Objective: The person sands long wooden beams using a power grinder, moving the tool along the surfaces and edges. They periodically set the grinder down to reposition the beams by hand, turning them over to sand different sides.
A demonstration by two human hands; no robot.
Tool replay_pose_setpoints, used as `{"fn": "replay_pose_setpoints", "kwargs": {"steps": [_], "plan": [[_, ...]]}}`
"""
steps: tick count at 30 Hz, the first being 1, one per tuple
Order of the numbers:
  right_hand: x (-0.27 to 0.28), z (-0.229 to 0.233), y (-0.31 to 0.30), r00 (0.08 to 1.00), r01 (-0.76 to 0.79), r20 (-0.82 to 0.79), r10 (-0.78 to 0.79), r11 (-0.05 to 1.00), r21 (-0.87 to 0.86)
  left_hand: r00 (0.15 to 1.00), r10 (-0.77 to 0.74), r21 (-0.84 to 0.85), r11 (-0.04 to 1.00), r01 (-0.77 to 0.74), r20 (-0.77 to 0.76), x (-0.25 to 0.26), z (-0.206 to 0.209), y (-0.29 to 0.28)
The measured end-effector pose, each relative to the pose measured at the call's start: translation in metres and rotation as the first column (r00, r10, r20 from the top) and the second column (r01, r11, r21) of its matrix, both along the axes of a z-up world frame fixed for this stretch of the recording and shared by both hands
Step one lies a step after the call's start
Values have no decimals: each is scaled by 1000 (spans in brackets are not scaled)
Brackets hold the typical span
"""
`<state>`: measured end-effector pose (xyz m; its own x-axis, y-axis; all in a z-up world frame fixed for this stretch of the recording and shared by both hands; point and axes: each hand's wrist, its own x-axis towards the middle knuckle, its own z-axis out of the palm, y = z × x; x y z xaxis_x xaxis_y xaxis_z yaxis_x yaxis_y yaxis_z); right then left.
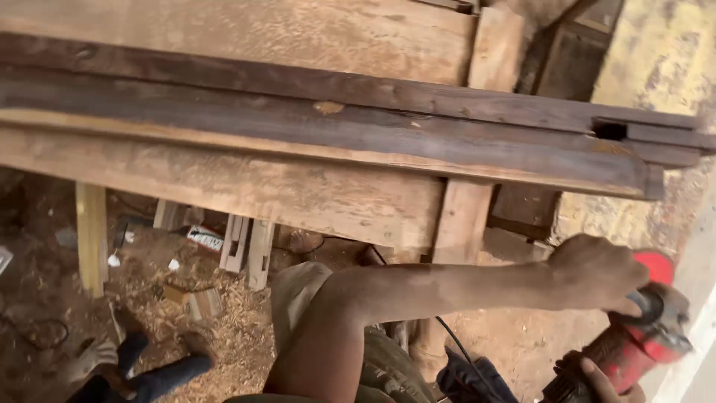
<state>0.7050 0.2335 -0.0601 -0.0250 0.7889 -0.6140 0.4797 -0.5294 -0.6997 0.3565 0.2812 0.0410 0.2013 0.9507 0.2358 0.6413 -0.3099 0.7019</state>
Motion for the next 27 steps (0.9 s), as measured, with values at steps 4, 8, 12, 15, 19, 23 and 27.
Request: {"fn": "replay_pose_setpoints", "kwargs": {"steps": [4,8,12,15,19,23,27], "plan": [[17,-163,68,964,-260,-88,249,955,-141,974,162,204,960,-192,159,43,-116,39],[-96,-164,119,914,-401,-151,376,890,-216,878,323,251,872,-421,352,-89,-67,-36],[-227,-150,141,886,-455,-225,406,855,-250,797,330,345,769,-538,506,-179,-96,-175],[-282,-134,146,893,-437,-251,374,852,-288,951,306,157,939,-307,27,-179,-97,-267],[-357,-131,167,901,-392,-322,290,863,-319,870,481,436,810,-392,-112,-168,-124,-310],[-420,-96,125,898,-307,-417,143,882,-358,775,627,583,659,-475,-77,-193,-146,-318],[-445,-47,11,872,-209,-488,-29,880,-426,805,592,610,655,-446,-48,-228,-129,-353]]}}
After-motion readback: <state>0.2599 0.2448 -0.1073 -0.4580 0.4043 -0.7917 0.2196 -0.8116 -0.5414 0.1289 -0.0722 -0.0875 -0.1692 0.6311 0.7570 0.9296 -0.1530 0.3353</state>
